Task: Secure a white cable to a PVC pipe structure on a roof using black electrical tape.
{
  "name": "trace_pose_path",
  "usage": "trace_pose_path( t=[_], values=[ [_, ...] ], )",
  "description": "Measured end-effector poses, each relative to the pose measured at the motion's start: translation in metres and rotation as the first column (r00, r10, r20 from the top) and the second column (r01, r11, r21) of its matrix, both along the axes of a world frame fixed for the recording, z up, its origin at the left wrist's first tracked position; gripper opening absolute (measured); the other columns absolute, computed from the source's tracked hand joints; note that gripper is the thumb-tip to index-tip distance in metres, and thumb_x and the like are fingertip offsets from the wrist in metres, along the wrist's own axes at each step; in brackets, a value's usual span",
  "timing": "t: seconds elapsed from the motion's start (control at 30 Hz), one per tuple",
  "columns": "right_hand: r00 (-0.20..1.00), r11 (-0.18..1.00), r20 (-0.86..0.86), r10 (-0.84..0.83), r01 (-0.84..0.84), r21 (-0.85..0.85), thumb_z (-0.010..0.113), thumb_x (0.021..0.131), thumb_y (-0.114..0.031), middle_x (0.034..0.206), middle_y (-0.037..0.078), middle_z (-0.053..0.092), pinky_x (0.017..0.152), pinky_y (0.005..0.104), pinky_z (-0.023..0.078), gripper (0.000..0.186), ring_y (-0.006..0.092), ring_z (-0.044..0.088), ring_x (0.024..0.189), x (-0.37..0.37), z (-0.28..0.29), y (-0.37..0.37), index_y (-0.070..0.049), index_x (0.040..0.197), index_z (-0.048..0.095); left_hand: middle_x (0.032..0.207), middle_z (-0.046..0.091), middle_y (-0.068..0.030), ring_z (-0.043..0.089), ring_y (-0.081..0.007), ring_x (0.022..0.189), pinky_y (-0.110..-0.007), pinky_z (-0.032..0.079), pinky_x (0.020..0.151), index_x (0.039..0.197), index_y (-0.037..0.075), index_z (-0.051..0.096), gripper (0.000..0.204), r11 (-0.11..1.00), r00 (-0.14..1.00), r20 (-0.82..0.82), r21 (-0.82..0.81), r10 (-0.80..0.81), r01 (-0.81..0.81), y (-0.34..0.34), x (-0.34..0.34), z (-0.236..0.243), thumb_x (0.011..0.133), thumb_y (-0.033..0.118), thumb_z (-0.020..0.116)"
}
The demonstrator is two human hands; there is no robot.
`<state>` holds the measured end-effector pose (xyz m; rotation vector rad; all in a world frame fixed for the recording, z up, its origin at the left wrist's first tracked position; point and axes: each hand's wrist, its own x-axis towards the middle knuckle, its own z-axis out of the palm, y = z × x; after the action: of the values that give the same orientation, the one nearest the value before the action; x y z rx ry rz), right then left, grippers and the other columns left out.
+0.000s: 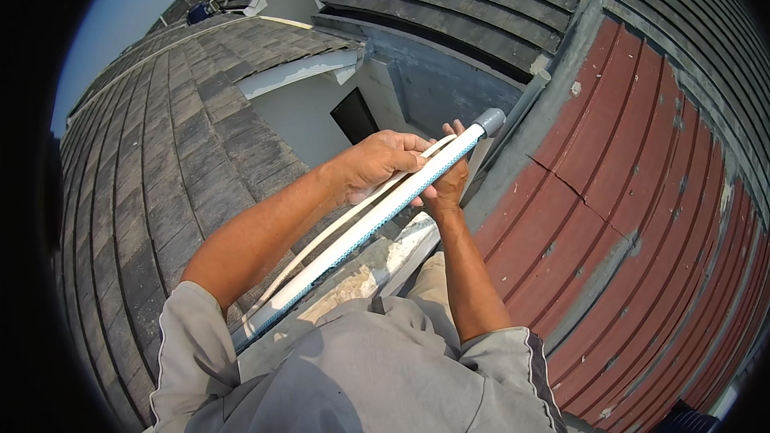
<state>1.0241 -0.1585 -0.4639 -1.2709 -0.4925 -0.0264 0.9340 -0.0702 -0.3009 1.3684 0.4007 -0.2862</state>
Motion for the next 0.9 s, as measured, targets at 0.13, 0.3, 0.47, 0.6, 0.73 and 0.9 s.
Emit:
trace_pose_path(
  t=[0.13, 0.3, 0.47, 0.6, 0.73, 0.9],
  values=[
    [0.999, 0.93, 0.031, -0.015, 0.025, -0.366, 0.075, 0.096, -0.02, 0.117, 0.016, 0.07, 0.089, 0.0353, 0.056, 0.057, 0.0243, 0.071, 0.106, -0.022, 0.006, -0.049, 0.0, 0.144, 0.05, 0.111, 0.07, -0.0239, 0.077, -0.0272, 0.097, -0.036, 0.068, 0.079, 0.125, -0.011, 0.056, 0.032, 0.99, 0.999, 0.042, -0.141, -0.006, 0.011, 0.008, 0.008, -0.013, 0.098, 0.005, 0.061],
    [0.948, 0.885, 0.018, -0.318, 0.303, -0.352, 0.069, 0.099, -0.02, 0.091, 0.008, 0.07, 0.076, 0.0299, 0.052, 0.031, 0.0135, 0.065, 0.085, 0.011, -0.013, -0.108, 0.0, 0.123, 0.067, 0.118, 0.068, -0.0225, 0.075, -0.0282, 0.106, -0.035, 0.068, 0.082, 0.128, -0.012, 0.052, 0.04, 0.985, 0.996, 0.073, -0.169, 0.041, -0.028, 0.012, 0.006, -0.012, 0.092, 0.0, 0.064],
    [0.939, 0.856, -0.295, 0.176, -0.294, -0.425, 0.073, 0.097, -0.027, 0.095, 0.003, 0.07, 0.08, 0.0305, 0.052, 0.031, 0.0153, 0.065, 0.088, 0.131, -0.022, -0.105, -0.001, 0.114, 0.075, 0.117, 0.067, -0.0219, 0.075, -0.0289, 0.107, -0.031, 0.068, 0.082, 0.131, -0.012, 0.05, 0.047, 0.986, 0.994, 0.095, -0.162, 0.048, -0.032, 0.008, 0.014, -0.005, 0.088, -0.001, 0.065],
    [0.702, 0.559, -0.572, 0.425, -0.7, -0.444, 0.082, 0.088, -0.028, 0.092, 0.003, 0.07, 0.073, 0.0257, 0.052, 0.057, 0.0116, 0.064, 0.081, 0.197, -0.028, -0.072, -0.005, 0.138, 0.068, 0.122, 0.067, -0.0251, 0.075, -0.0288, 0.108, -0.028, 0.068, 0.08, 0.134, -0.014, 0.047, 0.05, 0.978, 0.996, 0.058, -0.202, 0.067, -0.054, 0.008, 0.012, -0.007, 0.088, -0.002, 0.062],
    [0.412, 0.311, -0.514, 0.753, -0.91, -0.274, 0.09, 0.082, -0.028, 0.123, 0.008, 0.075, 0.098, 0.0341, 0.052, 0.06, 0.017, 0.069, 0.11, 0.223, -0.036, -0.033, -0.007, 0.134, 0.071, 0.138, 0.059, -0.0319, 0.073, -0.0301, 0.113, -0.031, 0.067, 0.084, 0.138, -0.015, 0.044, 0.053, 0.97, 0.994, 0.071, -0.236, 0.086, -0.067, 0.017, 0.016, -0.013, 0.09, -0.001, 0.06],
    [0.185, -0.042, -0.578, 0.795, -0.934, -0.356, 0.087, 0.086, -0.031, 0.093, 0.008, 0.079, 0.066, 0.027, 0.056, 0.046, 0.0127, 0.07, 0.071, 0.191, 0.031, 0.013, -0.001, 0.119, 0.077, 0.14, 0.057, -0.0313, 0.071, -0.031, 0.118, -0.036, 0.064, 0.094, 0.137, -0.016, 0.046, 0.049, 0.97, 0.992, 0.086, -0.23, 0.095, -0.074, 0.044, 0.013, -0.032, 0.097, 0.006, 0.064]
  ],
)
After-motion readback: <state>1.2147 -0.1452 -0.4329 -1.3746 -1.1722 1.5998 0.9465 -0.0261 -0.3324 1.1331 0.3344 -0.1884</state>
